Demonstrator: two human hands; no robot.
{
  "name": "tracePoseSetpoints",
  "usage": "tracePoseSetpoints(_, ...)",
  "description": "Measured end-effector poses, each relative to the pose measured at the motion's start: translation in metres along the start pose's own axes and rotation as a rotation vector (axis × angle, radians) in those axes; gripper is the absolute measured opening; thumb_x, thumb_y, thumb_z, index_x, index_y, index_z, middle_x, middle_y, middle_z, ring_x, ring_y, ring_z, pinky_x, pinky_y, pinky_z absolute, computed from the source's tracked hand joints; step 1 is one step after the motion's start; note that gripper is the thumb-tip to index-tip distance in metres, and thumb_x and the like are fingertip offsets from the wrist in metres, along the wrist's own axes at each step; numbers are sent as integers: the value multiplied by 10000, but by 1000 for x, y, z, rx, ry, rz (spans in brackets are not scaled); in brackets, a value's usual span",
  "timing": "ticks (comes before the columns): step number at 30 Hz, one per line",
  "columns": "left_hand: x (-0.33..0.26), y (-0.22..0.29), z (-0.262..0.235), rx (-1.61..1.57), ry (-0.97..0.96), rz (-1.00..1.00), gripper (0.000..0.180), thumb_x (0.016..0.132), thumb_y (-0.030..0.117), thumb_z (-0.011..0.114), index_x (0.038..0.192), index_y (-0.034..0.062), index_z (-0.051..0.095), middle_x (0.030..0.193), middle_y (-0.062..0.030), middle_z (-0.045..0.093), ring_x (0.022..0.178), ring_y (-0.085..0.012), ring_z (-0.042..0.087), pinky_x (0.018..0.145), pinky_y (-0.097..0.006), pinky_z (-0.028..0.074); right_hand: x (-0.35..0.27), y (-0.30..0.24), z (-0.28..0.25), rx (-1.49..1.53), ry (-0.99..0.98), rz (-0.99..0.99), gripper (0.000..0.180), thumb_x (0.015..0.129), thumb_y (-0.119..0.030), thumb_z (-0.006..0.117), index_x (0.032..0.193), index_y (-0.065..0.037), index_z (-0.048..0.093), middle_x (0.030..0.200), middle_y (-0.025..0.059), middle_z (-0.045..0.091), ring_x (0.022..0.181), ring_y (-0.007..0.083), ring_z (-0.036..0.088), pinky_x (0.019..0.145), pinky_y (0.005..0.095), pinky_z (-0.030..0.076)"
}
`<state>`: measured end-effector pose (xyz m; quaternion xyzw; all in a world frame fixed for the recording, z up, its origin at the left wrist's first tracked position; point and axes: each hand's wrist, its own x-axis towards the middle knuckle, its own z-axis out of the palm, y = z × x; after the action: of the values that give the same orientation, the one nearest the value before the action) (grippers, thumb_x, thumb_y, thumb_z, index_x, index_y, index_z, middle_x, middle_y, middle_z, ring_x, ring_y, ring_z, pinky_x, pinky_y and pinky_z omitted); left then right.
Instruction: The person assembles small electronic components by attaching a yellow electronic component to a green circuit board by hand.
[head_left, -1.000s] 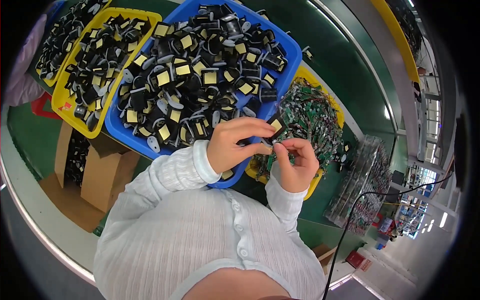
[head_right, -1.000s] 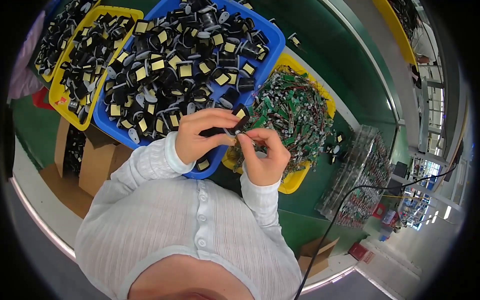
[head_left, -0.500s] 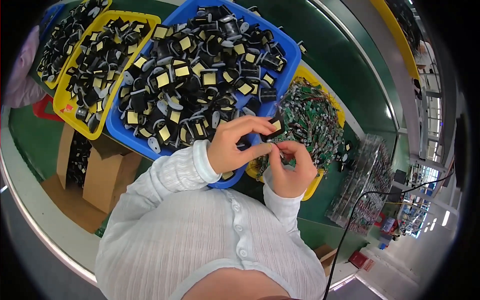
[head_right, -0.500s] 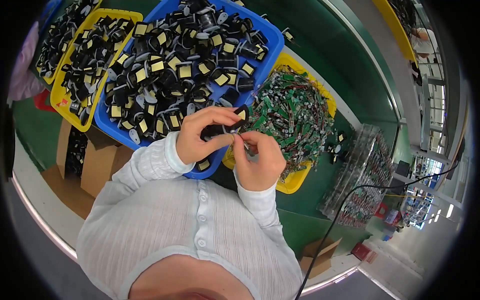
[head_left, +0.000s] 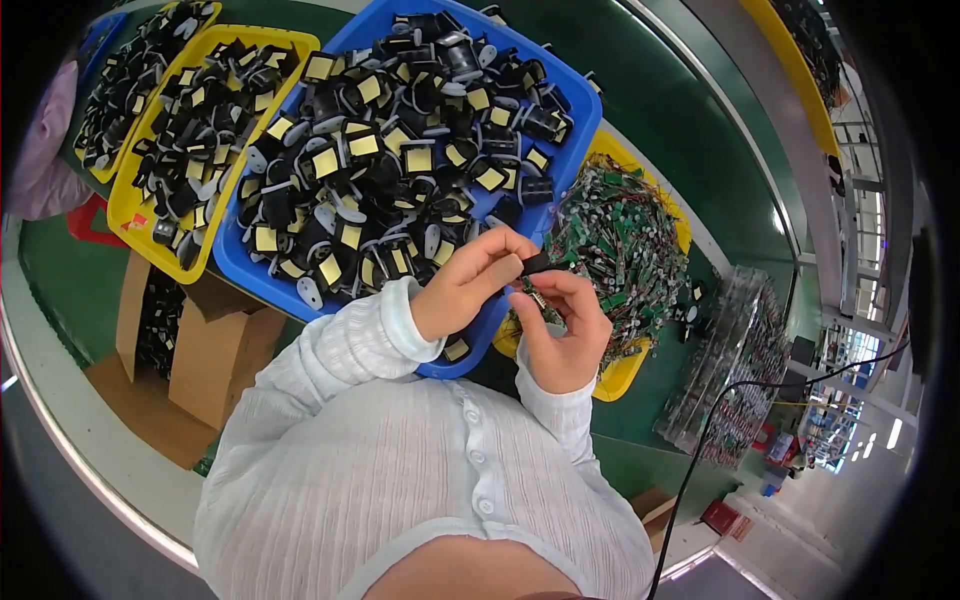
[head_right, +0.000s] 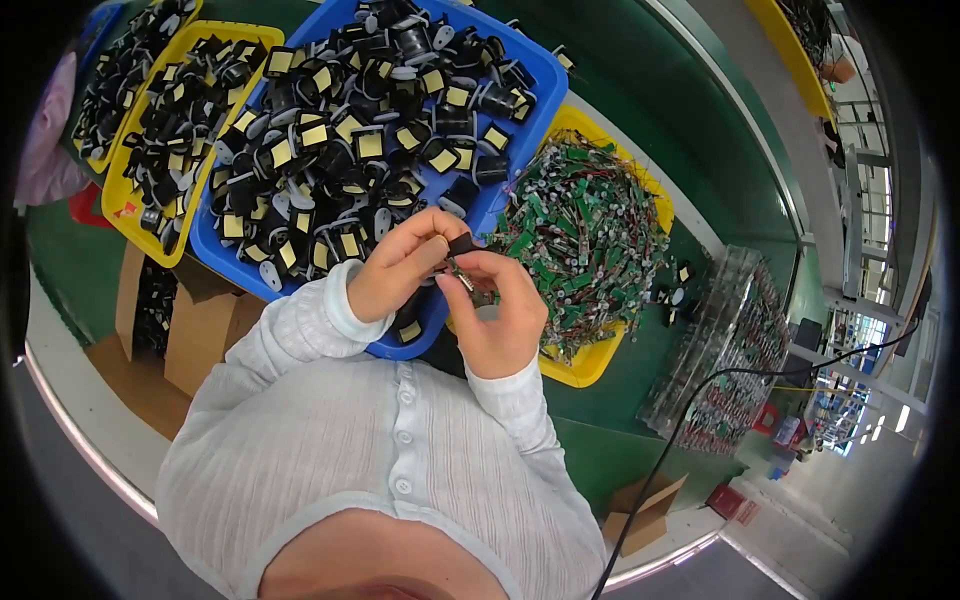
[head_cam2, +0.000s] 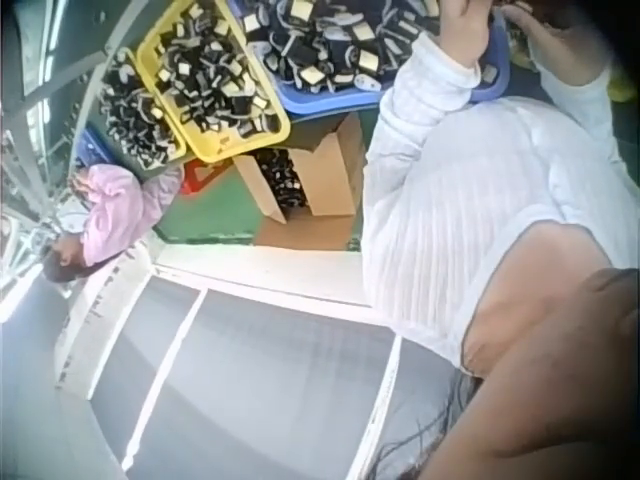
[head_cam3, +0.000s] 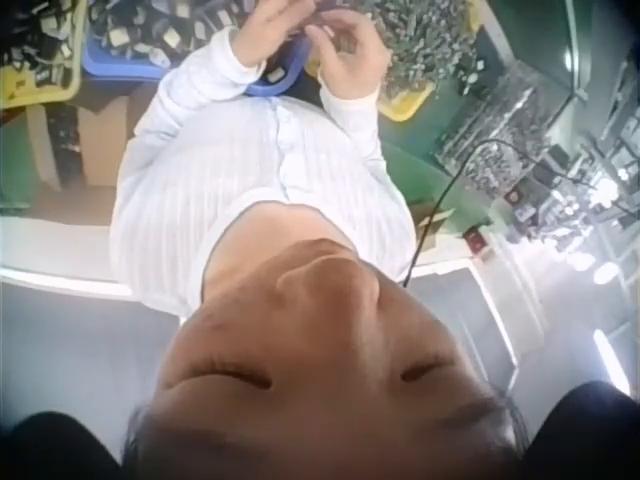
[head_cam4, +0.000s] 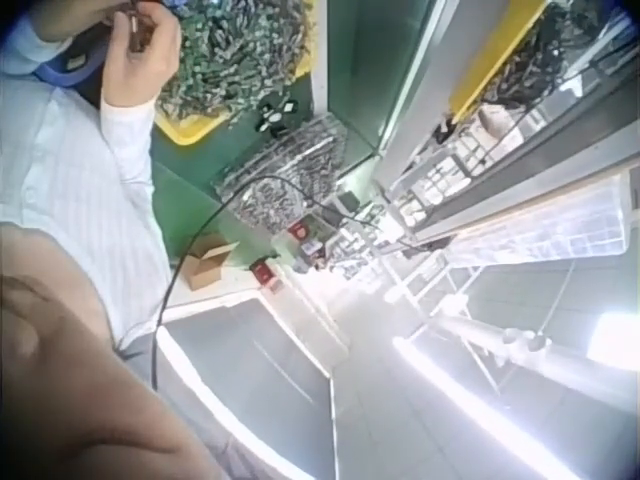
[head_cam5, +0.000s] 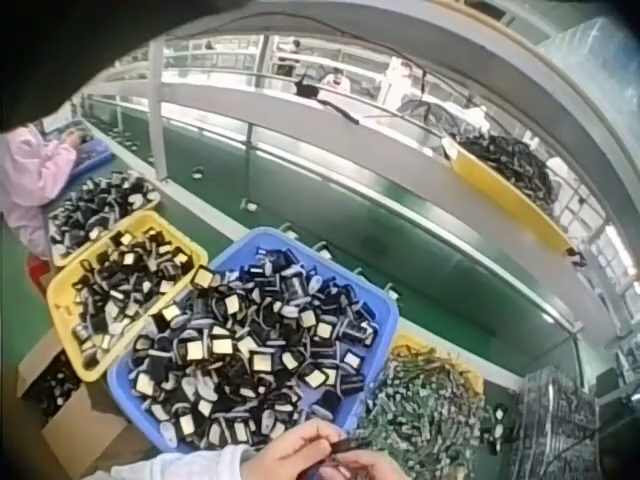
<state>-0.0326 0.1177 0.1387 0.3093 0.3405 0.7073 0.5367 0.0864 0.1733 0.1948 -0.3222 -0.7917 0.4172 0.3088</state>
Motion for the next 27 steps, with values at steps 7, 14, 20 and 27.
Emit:
tracePoseSetpoints(7,0,6,1,-83,-5,-28,129,889,128,468,955,20,494,1002,-41,488,944,-107,454,860,-259,361,0,4,0,73,37,86,205,695,15,668,866,14,555,818,82,600,715,152,594,668,251,479)
tracePoseSetpoints(14,1,12,5,-122,6,-67,127,875,86,471,981,23,500,1028,-44,496,949,-107,476,854,-256,378,2,4,-2,131,63,106,203,705,17,662,873,12,548,801,72,598,735,136,595,688,245,482)
tracePoseSetpoints(20,1,4,2,-73,-1,-4,124,859,48,471,978,19,484,1014,-43,482,943,-107,468,859,-260,373,0,6,1,64,52,83,184,706,4,663,851,7,549,780,74,604,700,141,600,650,241,478)
tracePoseSetpoints(27,2,5,4,96,29,55,178,819,32,532,988,20,477,997,-50,485,870,-105,489,756,-237,419,5,9,-13,157,-55,124,209,736,19,628,920,3,530,846,73,603,717,125,584,656,233,468)
